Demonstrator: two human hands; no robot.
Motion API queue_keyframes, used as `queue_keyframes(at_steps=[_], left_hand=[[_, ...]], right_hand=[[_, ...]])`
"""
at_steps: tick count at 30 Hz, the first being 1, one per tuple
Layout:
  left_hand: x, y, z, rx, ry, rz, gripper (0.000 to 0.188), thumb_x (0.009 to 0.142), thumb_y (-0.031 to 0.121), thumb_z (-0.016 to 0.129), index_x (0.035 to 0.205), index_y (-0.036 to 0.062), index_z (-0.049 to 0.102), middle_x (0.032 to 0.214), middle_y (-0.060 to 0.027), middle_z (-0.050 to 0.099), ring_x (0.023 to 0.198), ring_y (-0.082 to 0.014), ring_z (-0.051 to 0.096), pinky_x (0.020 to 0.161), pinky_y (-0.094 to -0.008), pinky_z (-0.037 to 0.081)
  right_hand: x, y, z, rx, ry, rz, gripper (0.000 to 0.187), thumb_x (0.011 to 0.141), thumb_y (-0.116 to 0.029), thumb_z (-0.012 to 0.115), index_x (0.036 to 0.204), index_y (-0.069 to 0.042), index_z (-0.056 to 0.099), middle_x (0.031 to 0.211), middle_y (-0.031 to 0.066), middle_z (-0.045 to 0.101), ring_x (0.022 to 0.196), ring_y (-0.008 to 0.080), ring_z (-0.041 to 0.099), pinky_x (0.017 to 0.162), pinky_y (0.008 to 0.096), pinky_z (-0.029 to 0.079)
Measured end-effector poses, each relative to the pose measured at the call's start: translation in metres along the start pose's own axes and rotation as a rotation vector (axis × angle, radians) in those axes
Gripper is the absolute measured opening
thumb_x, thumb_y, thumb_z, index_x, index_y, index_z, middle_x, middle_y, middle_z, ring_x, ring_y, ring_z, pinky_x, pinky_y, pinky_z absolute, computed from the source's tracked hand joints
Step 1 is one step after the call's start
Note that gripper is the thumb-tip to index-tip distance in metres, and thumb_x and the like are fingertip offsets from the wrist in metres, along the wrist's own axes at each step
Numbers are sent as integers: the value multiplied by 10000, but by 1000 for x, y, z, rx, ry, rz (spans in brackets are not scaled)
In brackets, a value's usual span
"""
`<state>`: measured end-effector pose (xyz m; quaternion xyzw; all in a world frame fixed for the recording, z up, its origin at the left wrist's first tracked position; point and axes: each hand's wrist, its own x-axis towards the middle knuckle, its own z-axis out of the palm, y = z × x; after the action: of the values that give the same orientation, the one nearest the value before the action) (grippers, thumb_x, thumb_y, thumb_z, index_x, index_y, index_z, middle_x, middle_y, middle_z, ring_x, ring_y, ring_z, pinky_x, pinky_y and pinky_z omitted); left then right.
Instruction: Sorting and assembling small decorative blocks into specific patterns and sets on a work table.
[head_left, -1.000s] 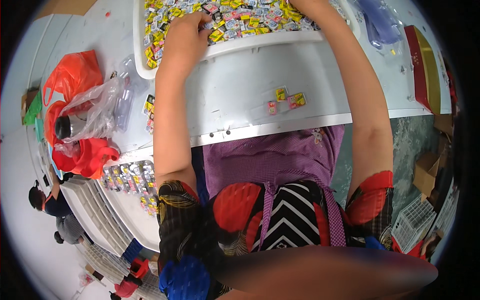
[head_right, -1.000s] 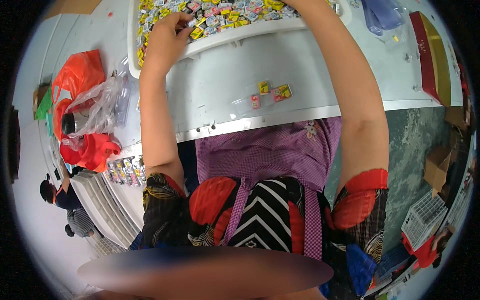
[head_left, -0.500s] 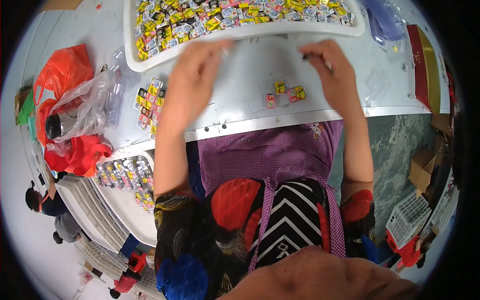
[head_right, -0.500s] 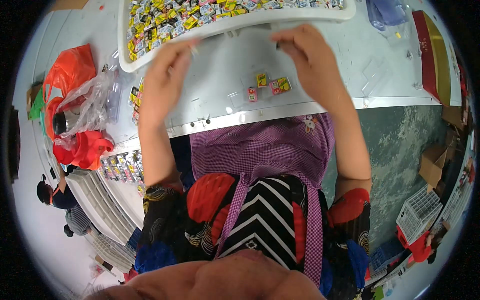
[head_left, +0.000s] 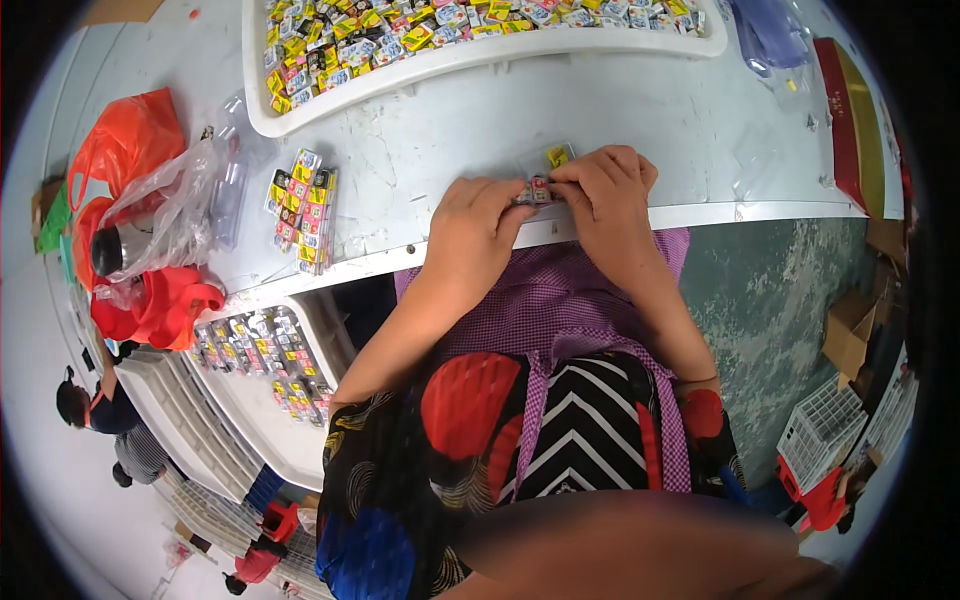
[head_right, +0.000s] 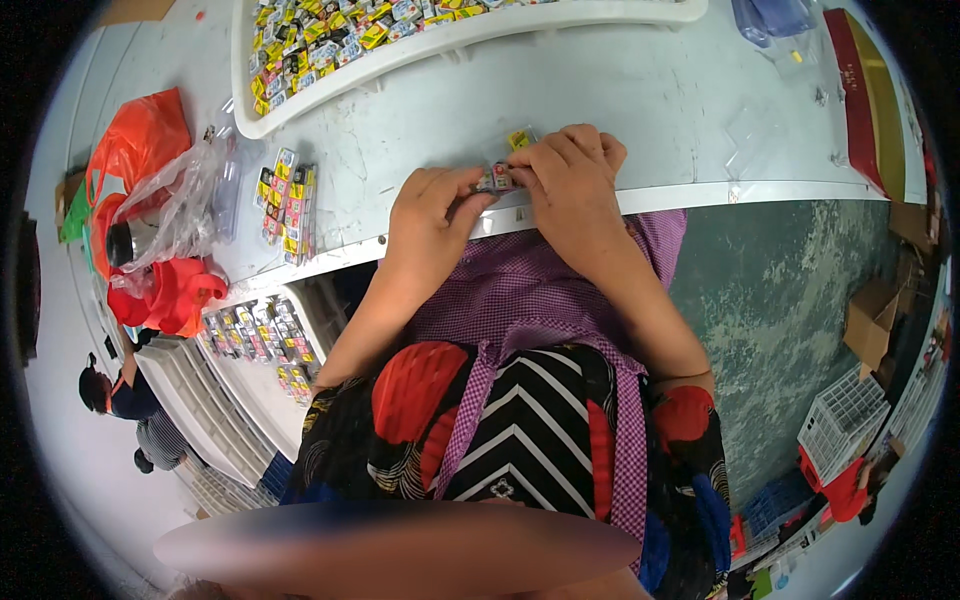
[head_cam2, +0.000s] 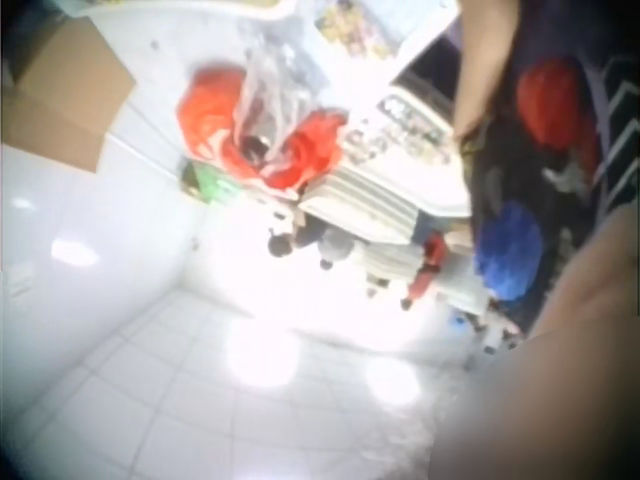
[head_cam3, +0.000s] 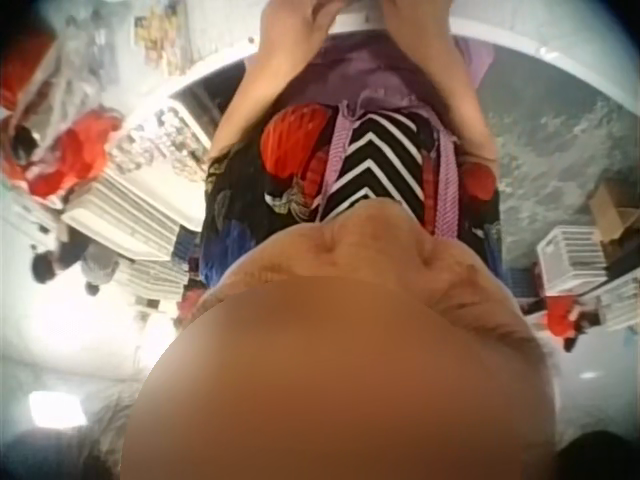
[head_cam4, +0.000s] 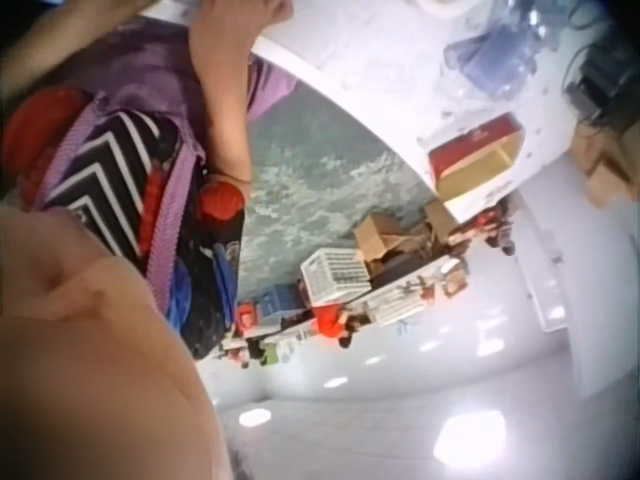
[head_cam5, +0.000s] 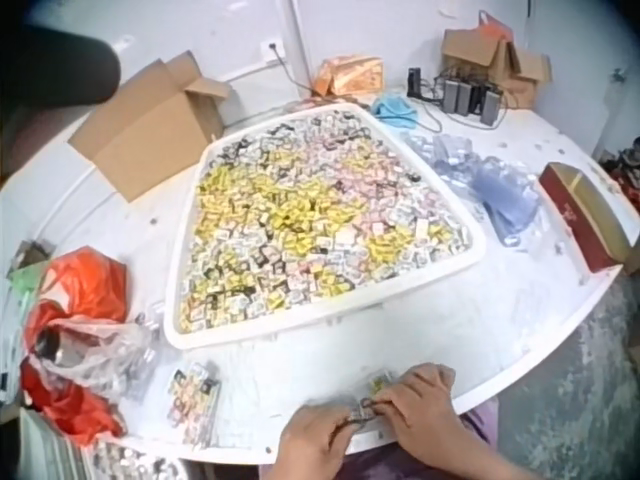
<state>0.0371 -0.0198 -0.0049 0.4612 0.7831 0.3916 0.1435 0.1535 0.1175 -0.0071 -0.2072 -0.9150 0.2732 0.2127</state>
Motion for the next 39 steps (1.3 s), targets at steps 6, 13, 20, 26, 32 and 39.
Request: queue_keyframes(at_steps=[6, 13, 20, 26, 32, 39], left_hand=[[-3, -2, 0, 168, 40, 165, 294, 737, 114, 731, 1016, 36, 680, 807, -92, 549, 751, -277, 510, 680, -368, 439], [-4, -5, 2, 396, 82, 277, 339, 734, 203, 735, 1048, 83, 693, 896, -56, 478, 792, -235, 459, 689, -350, 388], [-9, -9, -1, 459, 80, 316, 369, 727, 214, 739, 1076, 107, 687, 904, -45, 472, 801, -224, 451, 695, -349, 372], [-8, -10, -3, 368, 57, 315, 402, 722, 223, 739, 1106, 121, 678, 932, -40, 473, 812, -221, 447, 704, -340, 367], [-5, -4, -8, 399, 38, 291, 328, 742, 155, 730, 1065, 114, 698, 890, -43, 482, 817, -222, 463, 721, -341, 382], [0, -4, -6, 142, 31, 166, 204, 737, 40, 716, 937, 81, 729, 842, -70, 517, 803, -245, 492, 677, -336, 425]], right_hand=[[1, 1, -2, -131, 35, -145, 152, 739, -93, 695, 888, -125, 681, 931, 9, 582, 952, 234, 502, 872, 383, 316], [6, 8, -3, -153, 112, -81, 247, 709, -69, 683, 948, -130, 689, 997, 19, 566, 988, 230, 496, 887, 383, 322], [12, 10, -16, -326, -8, -230, 293, 685, -72, 653, 968, -136, 688, 1024, 24, 573, 996, 222, 505, 902, 381, 327], [10, 11, -18, -218, 19, -181, 268, 725, -80, 686, 985, -148, 683, 980, 22, 583, 972, 227, 513, 890, 382, 333], [1, 10, -16, -154, -23, -203, 290, 733, -93, 686, 1017, -150, 673, 1019, 18, 575, 994, 234, 507, 894, 400, 331], [-5, 5, -5, -194, -142, -233, 274, 757, -113, 631, 1025, -156, 662, 1138, 21, 543, 1082, 230, 478, 950, 424, 318]])
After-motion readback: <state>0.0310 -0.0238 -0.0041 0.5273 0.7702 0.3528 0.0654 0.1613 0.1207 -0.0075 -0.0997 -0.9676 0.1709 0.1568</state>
